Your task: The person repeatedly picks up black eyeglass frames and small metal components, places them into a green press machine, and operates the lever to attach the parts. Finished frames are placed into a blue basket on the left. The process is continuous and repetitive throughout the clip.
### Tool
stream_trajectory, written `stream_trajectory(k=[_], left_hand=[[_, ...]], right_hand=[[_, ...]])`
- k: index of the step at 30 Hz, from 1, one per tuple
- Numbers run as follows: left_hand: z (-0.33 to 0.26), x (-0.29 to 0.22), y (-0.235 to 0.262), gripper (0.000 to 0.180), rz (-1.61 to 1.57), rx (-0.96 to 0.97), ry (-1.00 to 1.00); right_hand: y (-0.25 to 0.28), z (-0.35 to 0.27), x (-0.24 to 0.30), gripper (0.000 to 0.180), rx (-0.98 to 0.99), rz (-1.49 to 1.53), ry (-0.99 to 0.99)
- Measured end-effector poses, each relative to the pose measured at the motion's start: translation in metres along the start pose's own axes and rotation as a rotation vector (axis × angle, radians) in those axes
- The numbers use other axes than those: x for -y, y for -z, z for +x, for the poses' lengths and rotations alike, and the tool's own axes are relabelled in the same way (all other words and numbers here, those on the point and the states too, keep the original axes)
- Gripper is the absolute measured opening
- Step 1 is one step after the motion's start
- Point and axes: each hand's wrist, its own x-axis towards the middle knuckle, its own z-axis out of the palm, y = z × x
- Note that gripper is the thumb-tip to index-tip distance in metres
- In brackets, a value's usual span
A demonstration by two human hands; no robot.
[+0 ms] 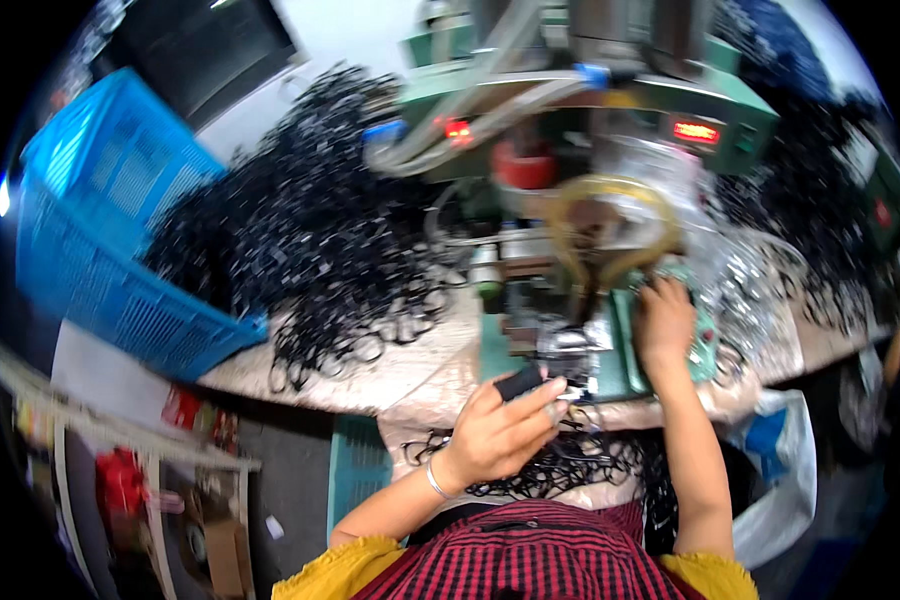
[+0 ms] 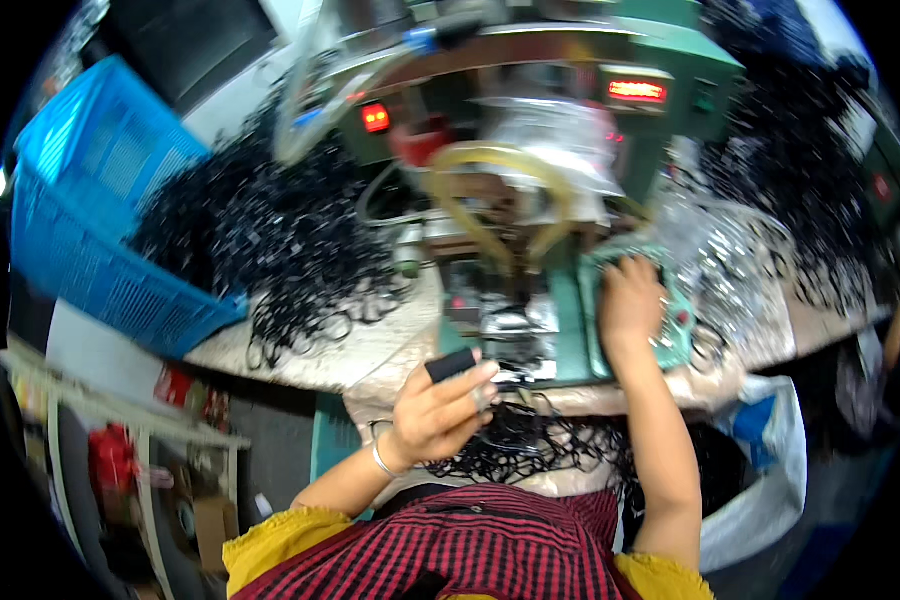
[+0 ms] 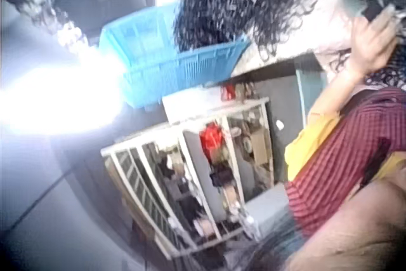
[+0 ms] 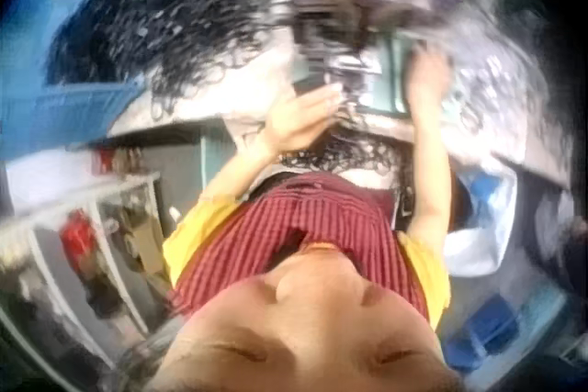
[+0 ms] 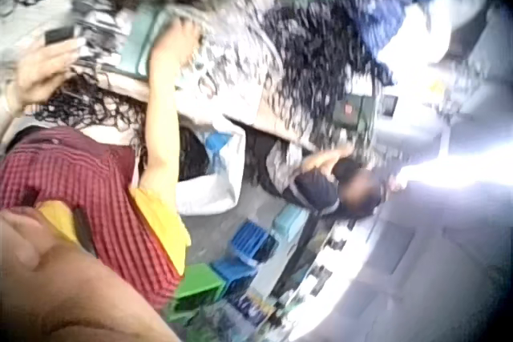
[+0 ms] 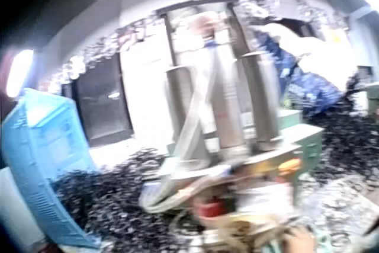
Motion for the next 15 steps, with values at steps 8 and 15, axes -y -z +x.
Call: stream_trajectory(k=[8,15], left_hand=[[-0.034,0.120,0.101,0.010,0.698,-0.396,0.457],[0.035,0.251,0.025,0.009,0.874,0.075,0.163]], right_hand=[[0.014,-0.054,-0.024,0.018,-0.363,1.015,-0.603],[0.010,-0.018,0.014,0.013,-0.259,1.146,-0.450]])
